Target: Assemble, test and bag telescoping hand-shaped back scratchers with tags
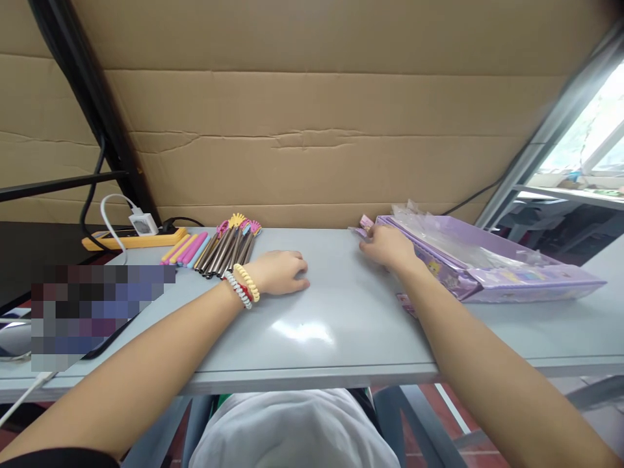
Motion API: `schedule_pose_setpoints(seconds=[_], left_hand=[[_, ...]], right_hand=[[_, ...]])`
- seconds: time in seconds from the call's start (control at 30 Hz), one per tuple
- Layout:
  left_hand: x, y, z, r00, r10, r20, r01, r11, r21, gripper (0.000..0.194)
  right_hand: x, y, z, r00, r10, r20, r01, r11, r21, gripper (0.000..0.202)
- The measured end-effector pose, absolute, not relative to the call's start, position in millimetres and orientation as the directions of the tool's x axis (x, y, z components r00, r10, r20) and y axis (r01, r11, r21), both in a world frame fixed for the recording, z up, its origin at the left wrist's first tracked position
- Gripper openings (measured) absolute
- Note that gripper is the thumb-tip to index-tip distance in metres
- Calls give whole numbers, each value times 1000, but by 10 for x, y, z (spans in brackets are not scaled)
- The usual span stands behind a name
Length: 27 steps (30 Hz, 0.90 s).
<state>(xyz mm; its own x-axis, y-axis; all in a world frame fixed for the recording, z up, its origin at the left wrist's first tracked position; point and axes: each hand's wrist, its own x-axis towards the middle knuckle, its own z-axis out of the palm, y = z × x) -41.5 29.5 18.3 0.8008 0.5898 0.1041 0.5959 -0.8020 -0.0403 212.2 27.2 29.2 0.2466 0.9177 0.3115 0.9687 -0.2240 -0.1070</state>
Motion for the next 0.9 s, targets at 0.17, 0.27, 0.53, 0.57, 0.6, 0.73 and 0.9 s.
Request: schedule_pose_setpoints(seconds=[0.17,0.27,0.53,0.57,0.6,0.73,0.9], left_hand=[[-481,384,141,790,612,38,611,-791,45,38],[-480,373,154,783,621,25,620,-783,40,39],[-479,354,181,783,622,5,621,-782,46,39],[-481,354,182,782,623,3,622,-781,47,39],[-482,355,182,781,624,3,623,-780,48,39],[-480,356,173,780,626,1,625,-780,42,39],[-482,360,164,777,630,-2,630,-776,37,40]], right_hand=[[2240,330,252,345,921,180,938,-331,-106,34],[2248,359,229,375,919,121,926,-363,-109,36],[2313,396,200,511,855,86,848,-485,-213,43],[2326,403,192,518,851,89,842,-489,-227,44],[2338,409,185,523,847,100,838,-489,-240,44],[2373,417,177,510,842,179,846,-453,-280,44],[2278,382,234,378,875,302,884,-245,-398,41]])
